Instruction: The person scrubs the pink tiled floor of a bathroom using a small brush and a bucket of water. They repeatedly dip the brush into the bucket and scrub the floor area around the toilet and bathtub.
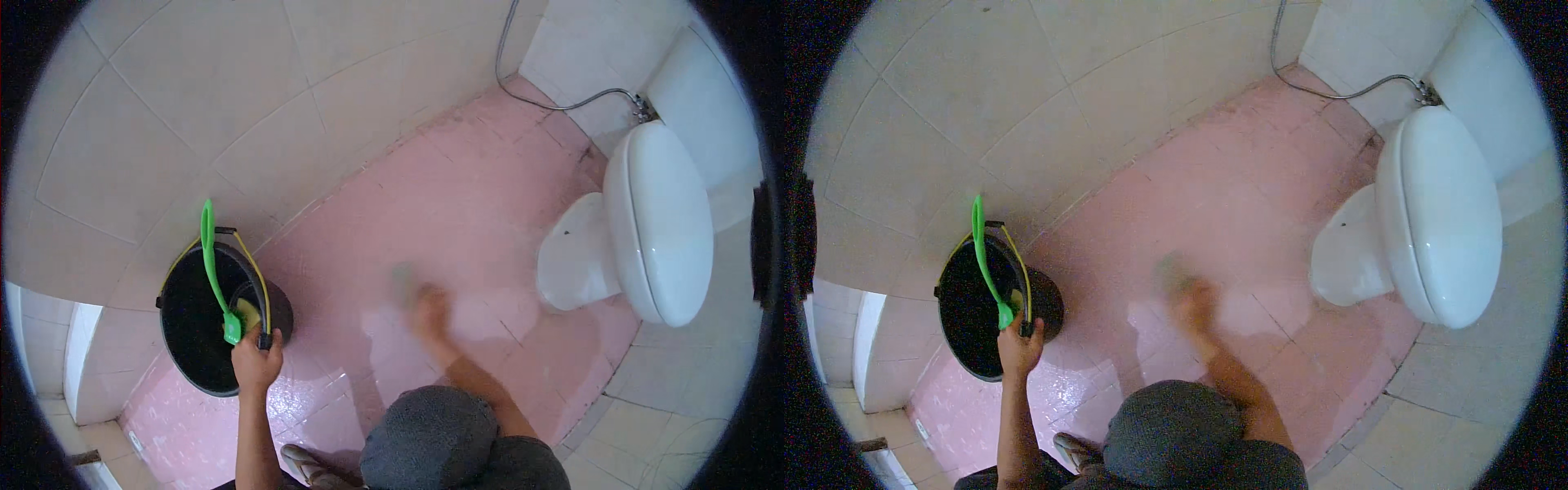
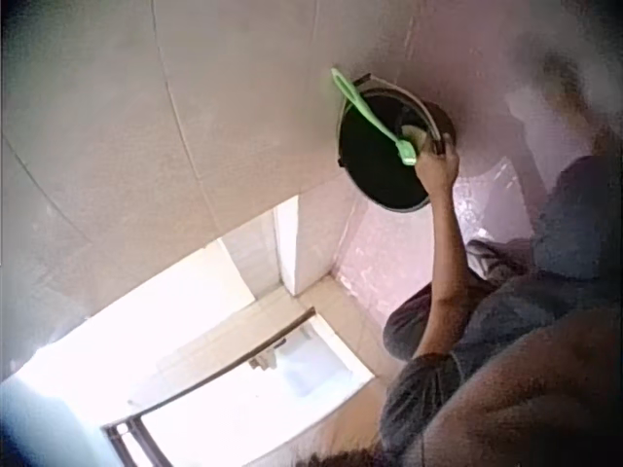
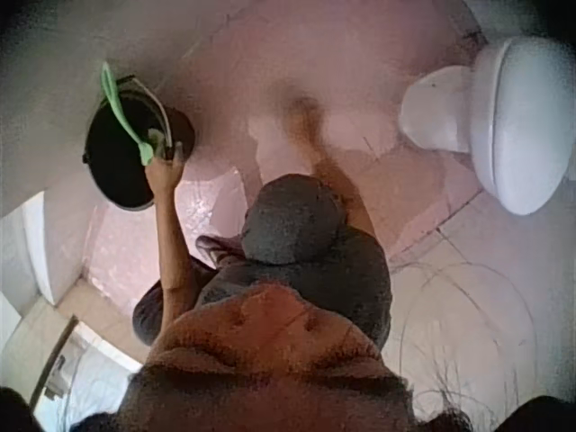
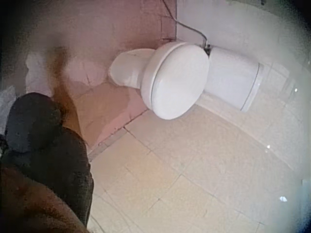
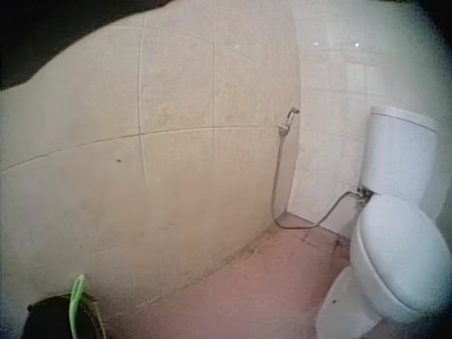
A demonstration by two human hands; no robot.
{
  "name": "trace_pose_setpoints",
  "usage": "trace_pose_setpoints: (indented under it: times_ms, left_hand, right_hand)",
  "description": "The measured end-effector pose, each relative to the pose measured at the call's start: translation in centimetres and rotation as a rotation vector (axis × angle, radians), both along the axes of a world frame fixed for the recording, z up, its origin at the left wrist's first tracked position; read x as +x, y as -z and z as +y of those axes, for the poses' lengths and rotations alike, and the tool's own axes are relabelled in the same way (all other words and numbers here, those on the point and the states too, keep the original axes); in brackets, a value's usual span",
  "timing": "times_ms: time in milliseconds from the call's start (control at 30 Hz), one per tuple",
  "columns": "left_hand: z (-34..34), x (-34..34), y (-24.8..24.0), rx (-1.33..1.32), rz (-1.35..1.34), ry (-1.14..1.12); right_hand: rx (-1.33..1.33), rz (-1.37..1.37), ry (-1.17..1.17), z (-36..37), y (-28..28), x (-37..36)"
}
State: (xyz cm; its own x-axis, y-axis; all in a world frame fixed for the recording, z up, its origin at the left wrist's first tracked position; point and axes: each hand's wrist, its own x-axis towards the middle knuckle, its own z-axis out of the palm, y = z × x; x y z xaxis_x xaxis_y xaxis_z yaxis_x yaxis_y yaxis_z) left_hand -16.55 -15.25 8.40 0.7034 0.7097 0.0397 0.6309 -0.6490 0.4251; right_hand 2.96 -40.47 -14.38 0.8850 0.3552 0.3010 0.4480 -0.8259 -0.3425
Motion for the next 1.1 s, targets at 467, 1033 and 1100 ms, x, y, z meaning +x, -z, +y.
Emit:
trace_pose_setpoints:
  times_ms: [467,1033,1100]
  left_hand:
    - [0.1,0.0,-1.0,-0.060,0.038,-0.092]
    - [0.4,-0.6,-0.3,-0.051,0.018,-0.075]
    - [0.6,-0.4,-0.4,-0.046,0.020,-0.065]
  right_hand:
    - [-0.148,0.247,-0.601,16.8,-5.9,4.7]
    - [-0.048,0.245,-0.444,25.3,-6.0,9.2]
    - [-0.265,0.322,-0.729,25.7,-8.4,5.2]
